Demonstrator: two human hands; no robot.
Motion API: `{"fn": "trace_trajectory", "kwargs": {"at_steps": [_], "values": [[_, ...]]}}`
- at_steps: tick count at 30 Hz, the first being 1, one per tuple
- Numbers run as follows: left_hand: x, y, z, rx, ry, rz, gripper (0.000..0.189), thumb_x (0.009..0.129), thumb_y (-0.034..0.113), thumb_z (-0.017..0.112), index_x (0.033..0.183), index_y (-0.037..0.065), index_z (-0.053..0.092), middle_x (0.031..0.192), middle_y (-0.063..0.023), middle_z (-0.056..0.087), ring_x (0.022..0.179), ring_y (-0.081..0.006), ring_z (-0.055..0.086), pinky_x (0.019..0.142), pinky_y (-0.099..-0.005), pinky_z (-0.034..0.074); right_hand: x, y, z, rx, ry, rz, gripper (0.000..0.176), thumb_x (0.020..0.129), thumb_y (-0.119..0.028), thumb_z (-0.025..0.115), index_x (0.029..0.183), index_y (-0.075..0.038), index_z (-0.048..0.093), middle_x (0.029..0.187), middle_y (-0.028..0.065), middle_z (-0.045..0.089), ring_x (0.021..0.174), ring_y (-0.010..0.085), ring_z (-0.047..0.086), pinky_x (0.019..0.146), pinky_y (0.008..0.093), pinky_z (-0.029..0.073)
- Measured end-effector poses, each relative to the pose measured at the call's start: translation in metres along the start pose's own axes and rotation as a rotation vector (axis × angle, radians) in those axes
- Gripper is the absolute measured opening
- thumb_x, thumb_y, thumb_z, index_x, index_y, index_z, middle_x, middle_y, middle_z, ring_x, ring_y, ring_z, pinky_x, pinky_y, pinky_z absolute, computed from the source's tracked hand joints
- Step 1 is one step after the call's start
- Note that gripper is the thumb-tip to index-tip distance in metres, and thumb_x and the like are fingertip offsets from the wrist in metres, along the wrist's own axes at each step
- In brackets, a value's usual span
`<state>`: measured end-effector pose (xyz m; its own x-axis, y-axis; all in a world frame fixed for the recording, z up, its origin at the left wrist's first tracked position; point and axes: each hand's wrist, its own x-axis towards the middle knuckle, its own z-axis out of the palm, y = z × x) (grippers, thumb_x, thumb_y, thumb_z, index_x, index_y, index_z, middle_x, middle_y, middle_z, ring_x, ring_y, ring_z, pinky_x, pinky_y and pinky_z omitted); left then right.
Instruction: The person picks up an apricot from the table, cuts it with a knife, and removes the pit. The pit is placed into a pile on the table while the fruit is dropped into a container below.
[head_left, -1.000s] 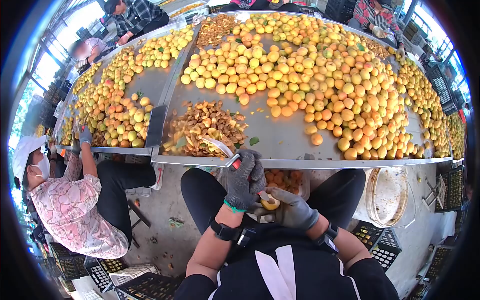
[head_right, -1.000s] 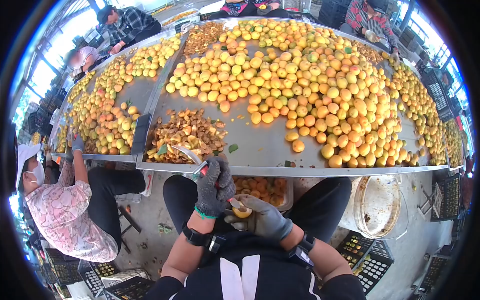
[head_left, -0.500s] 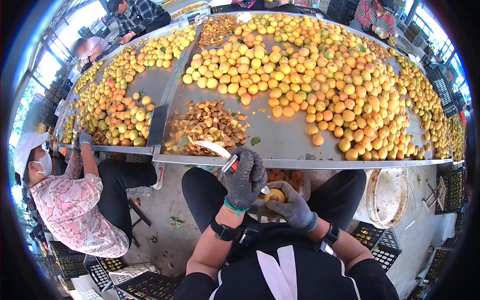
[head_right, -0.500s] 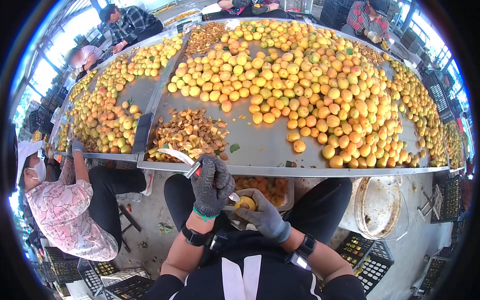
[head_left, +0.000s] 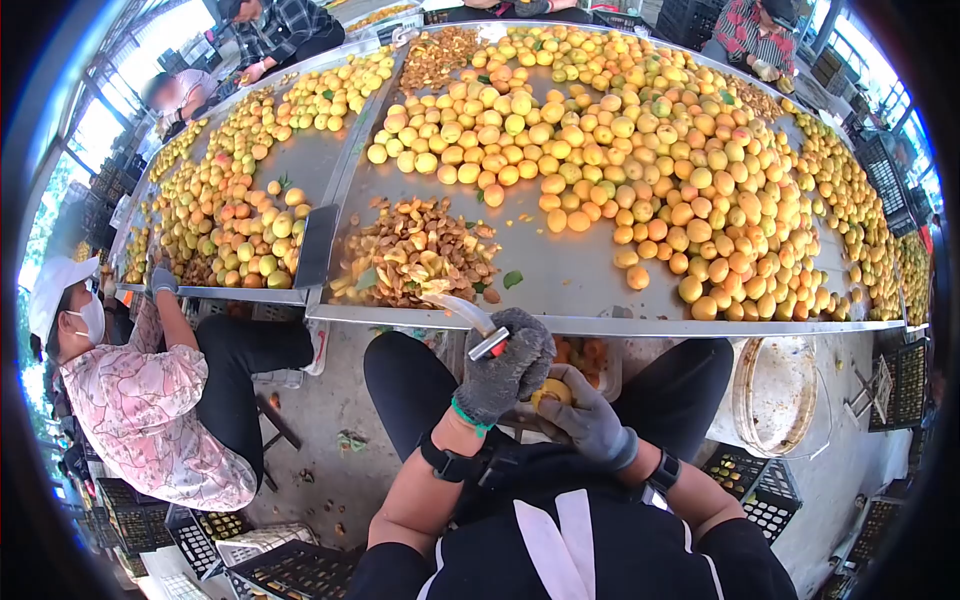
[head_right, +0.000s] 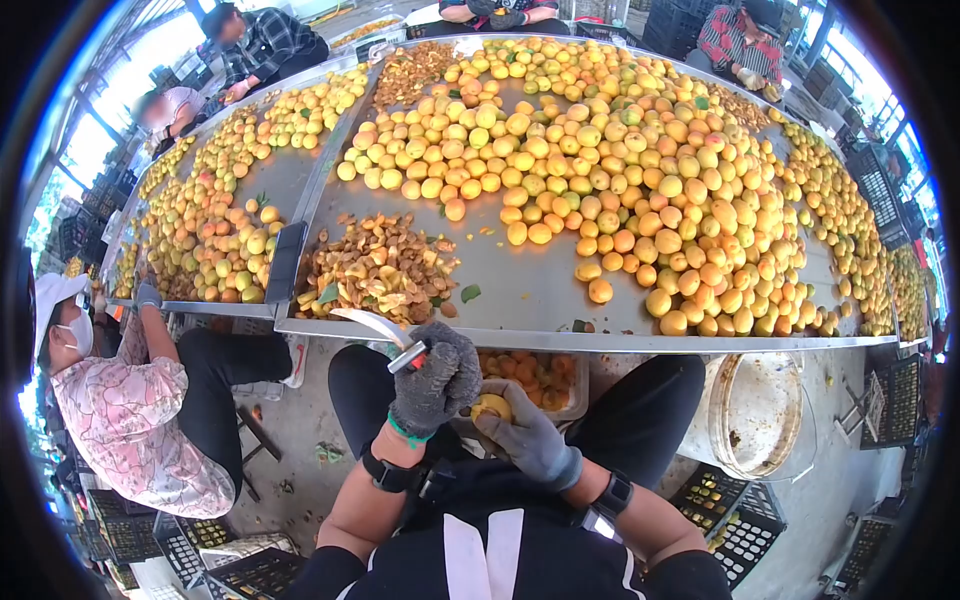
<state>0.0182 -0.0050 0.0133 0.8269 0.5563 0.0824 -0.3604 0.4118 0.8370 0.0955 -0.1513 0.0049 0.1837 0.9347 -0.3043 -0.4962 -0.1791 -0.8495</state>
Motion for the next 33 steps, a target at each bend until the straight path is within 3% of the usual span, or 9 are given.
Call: {"fn": "trace_trajectory", "kwargs": {"at_steps": [13,15,16,18,22,25,27,30,33], "values": [[-0.004,-0.002,0.007,-0.250,0.080,-0.059,0.020,0.092,0.021,0.058,0.079,0.012,0.047,0.056,-0.0005,0.039,0.036,-0.0097,0.032,0.035,-0.0235,0.028,0.009,0.022,0.007,-0.230,0.112,-0.191,0.031,0.093,-0.008,0.053,0.120,-0.005,0.037,0.093,0.0045,0.051,0.070,0.0061,0.049,0.059,0.0213,0.043],[-0.004,-0.003,0.007,-0.254,0.077,-0.037,0.019,0.093,0.022,0.057,0.080,0.012,0.047,0.056,-0.0002,0.039,0.036,-0.0095,0.031,0.035,-0.0236,0.028,0.016,0.021,0.001,-0.723,0.097,-0.707,0.031,0.093,-0.009,0.054,0.118,-0.004,0.037,0.091,0.0060,0.052,0.069,0.0083,0.051,0.059,0.0233,0.044],[-0.003,-0.003,0.005,-0.357,0.088,-0.049,0.019,0.093,0.024,0.056,0.080,0.012,0.048,0.056,0.0002,0.039,0.037,-0.0093,0.031,0.035,-0.0237,0.028,0.014,0.017,0.001,-0.725,0.096,-0.707,0.031,0.093,-0.009,0.054,0.118,-0.004,0.037,0.091,0.0060,0.052,0.069,0.0083,0.051,0.059,0.0233,0.044],[0.000,-0.005,-0.003,-0.543,0.075,-0.121,0.020,0.094,0.027,0.054,0.082,0.012,0.049,0.056,0.0009,0.038,0.037,-0.0089,0.032,0.034,-0.0239,0.029,0.009,0.008,0.003,-0.596,0.034,-0.487,0.030,0.094,-0.015,0.054,0.117,-0.004,0.038,0.087,0.0055,0.053,0.065,0.0083,0.051,0.058,0.0226,0.043],[-0.001,-0.005,-0.006,-0.524,0.047,-0.143,0.019,0.093,0.026,0.057,0.081,0.013,0.049,0.058,0.0010,0.040,0.039,-0.0084,0.032,0.034,-0.0217,0.029,0.010,0.013,-0.001,-0.420,-0.018,-0.269,0.030,0.095,-0.020,0.053,0.116,-0.004,0.038,0.085,0.0035,0.053,0.063,0.0075,0.050,0.057,0.0226,0.043],[-0.001,-0.004,-0.007,-0.200,0.043,-0.152,0.019,0.093,0.026,0.057,0.083,0.013,0.048,0.057,0.0006,0.040,0.039,-0.0080,0.033,0.034,-0.0216,0.028,0.013,0.007,0.005,-0.348,0.003,-0.221,0.032,0.096,-0.027,0.052,0.116,-0.006,0.039,0.087,0.0040,0.053,0.062,0.0068,0.049,0.056,0.0210,0.041],[0.002,0.004,-0.012,-0.293,-0.072,-0.129,0.020,0.095,0.025,0.054,0.081,0.013,0.047,0.055,0.0005,0.038,0.037,-0.0104,0.033,0.035,-0.0242,0.030,0.011,-0.011,0.008,0.072,-0.153,0.018,0.033,0.096,-0.030,0.052,0.116,-0.007,0.040,0.091,0.0049,0.054,0.060,0.0064,0.046,0.053,0.0200,0.039],[0.005,0.012,-0.016,-0.423,-0.056,-0.112,0.019,0.094,0.024,0.055,0.081,0.013,0.047,0.056,-0.0003,0.039,0.037,-0.0106,0.033,0.035,-0.0245,0.031,0.023,-0.010,0.009,0.083,-0.216,-0.015,0.034,0.096,-0.034,0.051,0.115,-0.008,0.040,0.094,0.0058,0.054,0.059,0.0064,0.044,0.050,0.0199,0.036],[0.006,0.021,-0.017,-0.319,-0.086,-0.071,0.019,0.094,0.025,0.054,0.082,0.012,0.047,0.055,0.0001,0.039,0.036,-0.0106,0.034,0.035,-0.0250,0.031,0.022,-0.016,0.019,0.223,-0.152,0.044,0.035,0.096,-0.033,0.051,0.116,-0.007,0.039,0.095,0.0051,0.054,0.060,0.0067,0.044,0.050,0.0210,0.037]]}}
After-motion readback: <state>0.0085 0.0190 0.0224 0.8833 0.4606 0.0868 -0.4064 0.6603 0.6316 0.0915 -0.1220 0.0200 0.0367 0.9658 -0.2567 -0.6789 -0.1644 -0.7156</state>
